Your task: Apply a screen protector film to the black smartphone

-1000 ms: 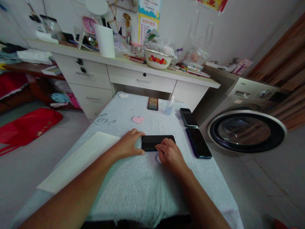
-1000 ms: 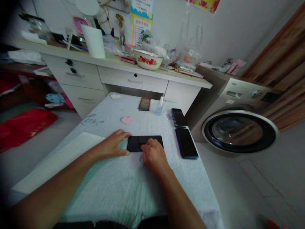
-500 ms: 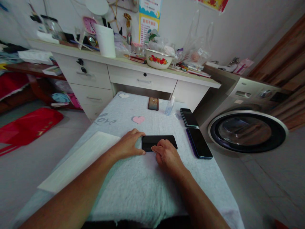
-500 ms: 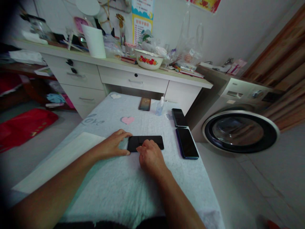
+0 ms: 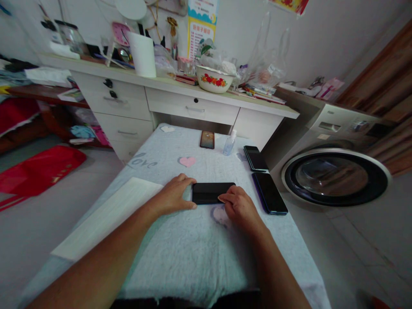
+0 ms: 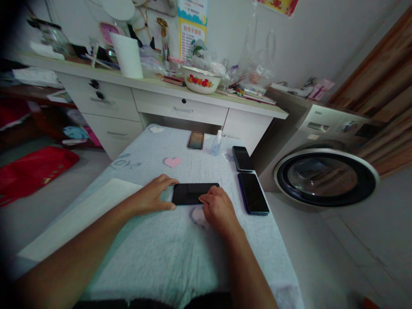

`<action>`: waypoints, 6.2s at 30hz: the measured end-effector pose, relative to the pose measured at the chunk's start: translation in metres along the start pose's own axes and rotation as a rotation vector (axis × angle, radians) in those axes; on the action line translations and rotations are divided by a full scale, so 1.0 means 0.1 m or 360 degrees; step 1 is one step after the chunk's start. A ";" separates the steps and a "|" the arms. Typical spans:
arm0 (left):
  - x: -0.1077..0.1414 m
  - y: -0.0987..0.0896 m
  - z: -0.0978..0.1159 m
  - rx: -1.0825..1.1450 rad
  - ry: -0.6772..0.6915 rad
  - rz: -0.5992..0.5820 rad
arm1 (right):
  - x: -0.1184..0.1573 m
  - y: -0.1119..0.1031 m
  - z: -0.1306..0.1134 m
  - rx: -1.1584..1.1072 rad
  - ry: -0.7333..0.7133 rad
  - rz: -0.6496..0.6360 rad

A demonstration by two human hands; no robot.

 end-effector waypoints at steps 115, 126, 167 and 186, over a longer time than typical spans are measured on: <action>0.00 -0.01 0.03 -0.0040 -0.0013 0.0010 | -0.05 0.02 0.11 0.0132 0.0231 0.0125; -0.01 0.01 0.00 -0.0027 0.0004 0.0021 | -0.11 0.05 -0.02 0.0100 0.0115 0.0132; 0.00 -0.02 0.04 -0.0019 0.0009 0.0039 | -0.41 0.18 -0.36 0.0255 -0.0191 -0.0316; 0.01 -0.04 0.06 -0.0001 -0.0020 0.0020 | -0.45 0.26 -0.44 0.0102 -0.0209 -0.0113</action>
Point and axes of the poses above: each hand's wrist, its own x-axis away from the middle knuckle, its own y-axis out of the palm, z = x × y, the point moved 7 cm from there along -x, towards the middle knuckle, and after that the axes turned 15 degrees about -y, right-handed, at the moved point
